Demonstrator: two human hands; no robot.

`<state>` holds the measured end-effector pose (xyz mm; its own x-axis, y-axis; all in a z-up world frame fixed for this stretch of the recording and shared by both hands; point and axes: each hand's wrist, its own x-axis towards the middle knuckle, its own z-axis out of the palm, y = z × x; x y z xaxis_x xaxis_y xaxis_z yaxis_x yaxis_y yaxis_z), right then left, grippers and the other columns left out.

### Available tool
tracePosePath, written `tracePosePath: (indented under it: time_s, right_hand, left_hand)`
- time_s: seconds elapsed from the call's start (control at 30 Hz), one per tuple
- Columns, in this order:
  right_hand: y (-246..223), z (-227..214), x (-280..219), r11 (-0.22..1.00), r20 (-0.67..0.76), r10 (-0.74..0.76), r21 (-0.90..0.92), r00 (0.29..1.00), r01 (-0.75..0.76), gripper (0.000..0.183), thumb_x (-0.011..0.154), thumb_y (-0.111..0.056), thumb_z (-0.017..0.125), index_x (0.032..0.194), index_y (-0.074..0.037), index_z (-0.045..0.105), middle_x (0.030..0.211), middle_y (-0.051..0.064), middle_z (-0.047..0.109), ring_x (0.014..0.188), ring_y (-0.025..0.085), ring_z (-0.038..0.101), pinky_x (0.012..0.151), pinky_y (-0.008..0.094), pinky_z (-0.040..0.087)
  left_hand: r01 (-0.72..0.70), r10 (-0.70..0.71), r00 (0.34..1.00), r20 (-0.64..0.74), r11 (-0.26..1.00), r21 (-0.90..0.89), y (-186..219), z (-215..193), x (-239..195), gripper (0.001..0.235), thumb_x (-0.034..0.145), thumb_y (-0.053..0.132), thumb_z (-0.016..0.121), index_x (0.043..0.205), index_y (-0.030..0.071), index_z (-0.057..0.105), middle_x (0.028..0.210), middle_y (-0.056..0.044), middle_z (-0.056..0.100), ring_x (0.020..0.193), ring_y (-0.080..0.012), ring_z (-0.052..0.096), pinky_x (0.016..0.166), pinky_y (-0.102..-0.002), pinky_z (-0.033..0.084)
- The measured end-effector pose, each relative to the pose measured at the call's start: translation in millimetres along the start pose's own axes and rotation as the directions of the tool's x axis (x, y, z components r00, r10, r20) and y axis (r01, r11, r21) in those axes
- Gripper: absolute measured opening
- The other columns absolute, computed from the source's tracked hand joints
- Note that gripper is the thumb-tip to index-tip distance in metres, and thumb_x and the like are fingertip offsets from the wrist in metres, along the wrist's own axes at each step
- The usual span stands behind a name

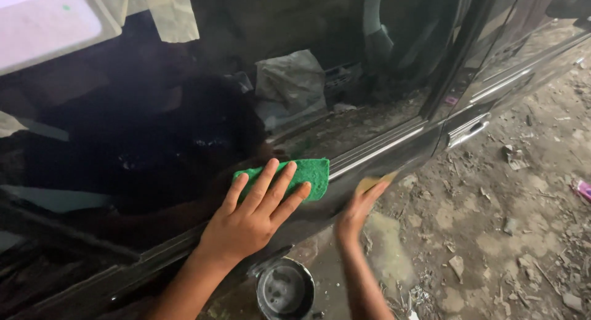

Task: Sanding and wiping the exterior door panel of a car using a sanding block and a sponge.

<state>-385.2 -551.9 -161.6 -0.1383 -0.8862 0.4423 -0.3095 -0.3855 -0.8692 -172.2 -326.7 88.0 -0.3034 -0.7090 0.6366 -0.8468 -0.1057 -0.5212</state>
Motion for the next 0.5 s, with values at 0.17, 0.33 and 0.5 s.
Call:
tracePosePath:
  time_s: [0.17, 0.33, 0.5]
  right_hand:
    - [78, -8, 89, 0.997, -0.021, -0.060, -0.041, 0.998, 0.059, 0.078, 0.111, -0.053, 0.029, 0.164, -0.003, 0.000, 0.173, 0.019, -0.005, 0.162, 0.033, -0.004, 0.131, 0.048, -0.003]
    - [103, -11, 146, 0.989, -0.101, 0.072, -0.121, 0.992, -0.084, 0.071, 0.112, -0.044, 0.025, 0.164, -0.002, 0.002, 0.172, 0.018, -0.004, 0.161, 0.029, -0.004, 0.131, 0.041, -0.003]
    - [-71, 15, -30, 0.976, -0.007, -0.212, -0.055, 0.977, 0.211, 0.068, 0.114, -0.036, 0.039, 0.167, -0.012, 0.004, 0.175, 0.015, -0.005, 0.164, 0.032, -0.004, 0.133, 0.049, -0.002]
  left_hand:
    - [-0.017, 0.017, 1.000, -0.006, 1.000, 0.017, -2, -2, 0, 0.047, 0.112, 0.033, 0.031, 0.158, 0.035, 0.043, 0.156, 0.006, 0.056, 0.143, -0.0172, 0.051, 0.116, -0.041, 0.029]
    - [-0.015, 0.015, 1.000, -0.007, 1.000, 0.010, -1, -2, -4, 0.048, 0.112, 0.031, 0.033, 0.159, 0.033, 0.040, 0.158, 0.005, 0.054, 0.144, -0.0174, 0.050, 0.116, -0.041, 0.031]
    - [-0.024, 0.024, 1.000, 0.012, 1.000, 0.003, -1, -2, -4, 0.049, 0.112, 0.033, 0.032, 0.160, 0.033, 0.040, 0.159, 0.003, 0.052, 0.146, -0.0180, 0.048, 0.117, -0.042, 0.030]
